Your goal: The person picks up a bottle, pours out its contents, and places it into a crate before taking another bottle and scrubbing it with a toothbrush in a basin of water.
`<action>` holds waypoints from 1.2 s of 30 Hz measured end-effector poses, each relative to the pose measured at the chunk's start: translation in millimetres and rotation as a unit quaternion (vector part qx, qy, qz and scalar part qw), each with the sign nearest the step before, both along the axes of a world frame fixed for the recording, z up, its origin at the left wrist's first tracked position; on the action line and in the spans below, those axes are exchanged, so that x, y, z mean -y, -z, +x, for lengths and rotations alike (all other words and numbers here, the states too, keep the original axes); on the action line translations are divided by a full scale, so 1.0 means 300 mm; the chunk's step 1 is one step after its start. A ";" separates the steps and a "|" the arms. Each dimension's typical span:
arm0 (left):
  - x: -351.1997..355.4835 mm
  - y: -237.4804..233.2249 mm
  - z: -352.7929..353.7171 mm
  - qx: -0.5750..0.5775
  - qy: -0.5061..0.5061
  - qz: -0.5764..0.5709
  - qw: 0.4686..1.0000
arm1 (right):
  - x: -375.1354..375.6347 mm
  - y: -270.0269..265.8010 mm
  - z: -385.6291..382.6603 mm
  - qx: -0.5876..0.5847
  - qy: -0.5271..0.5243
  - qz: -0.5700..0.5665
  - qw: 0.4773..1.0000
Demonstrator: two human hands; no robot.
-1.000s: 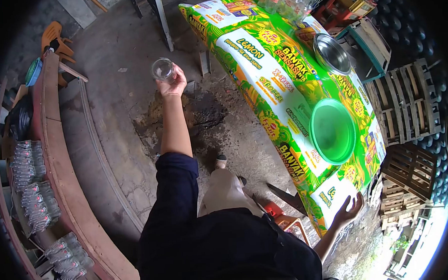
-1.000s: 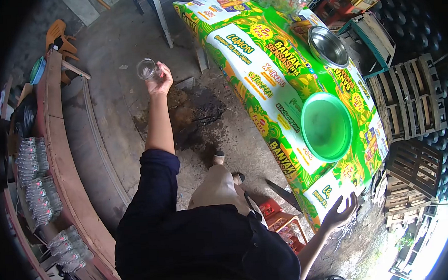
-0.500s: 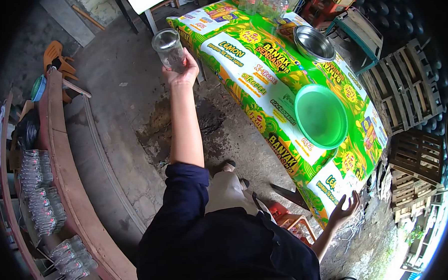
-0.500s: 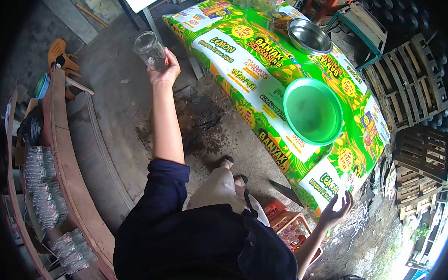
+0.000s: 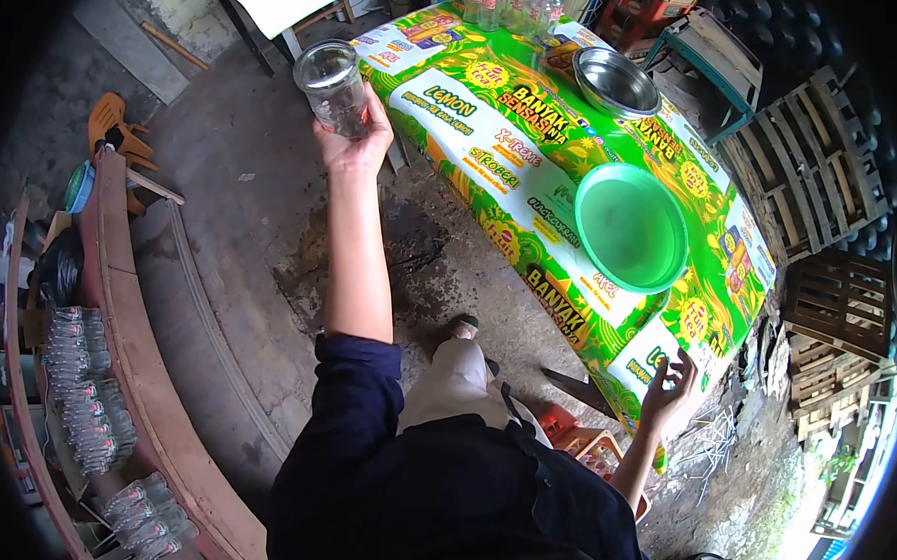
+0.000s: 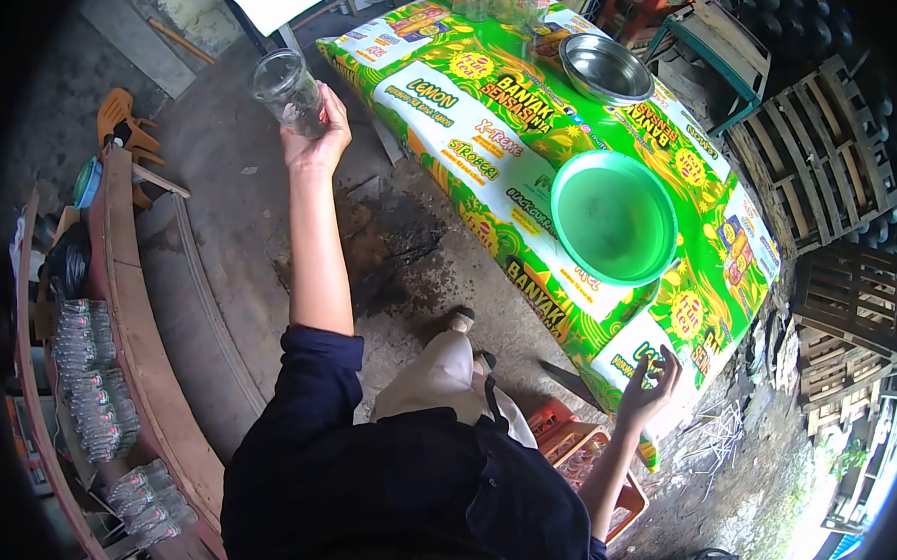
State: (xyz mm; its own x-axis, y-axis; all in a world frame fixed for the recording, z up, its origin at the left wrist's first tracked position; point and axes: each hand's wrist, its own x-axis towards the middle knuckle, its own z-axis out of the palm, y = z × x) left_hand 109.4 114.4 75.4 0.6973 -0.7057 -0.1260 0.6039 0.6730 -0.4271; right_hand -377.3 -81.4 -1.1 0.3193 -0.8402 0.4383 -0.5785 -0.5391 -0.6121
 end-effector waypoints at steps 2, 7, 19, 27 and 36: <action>0.007 -0.019 -0.008 -0.005 0.025 -0.032 0.999 | 0.002 -0.002 0.037 -0.006 -0.022 0.004 1.000; 0.041 -0.081 -0.036 -0.037 0.070 -0.131 0.988 | 0.028 0.012 0.109 0.010 -0.041 0.021 0.999; 0.164 -0.051 0.059 0.318 -0.090 0.133 0.934 | 0.170 -0.017 0.237 -0.002 -0.038 0.013 0.999; 0.310 -0.111 0.134 0.380 0.010 0.062 0.923 | 0.246 -0.040 0.306 -0.055 -0.031 0.030 0.998; 0.446 -0.182 0.176 0.529 -0.020 0.141 0.837 | 0.271 0.026 0.332 -0.054 0.020 0.115 0.992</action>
State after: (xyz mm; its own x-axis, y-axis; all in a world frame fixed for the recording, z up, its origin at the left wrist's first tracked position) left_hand 162.3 -19.4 130.1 0.5467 -0.7250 0.4189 0.5178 0.6858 0.5114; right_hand -277.7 -162.8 -9.0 0.3175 -0.9274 0.1980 -0.6659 -0.3667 -0.6497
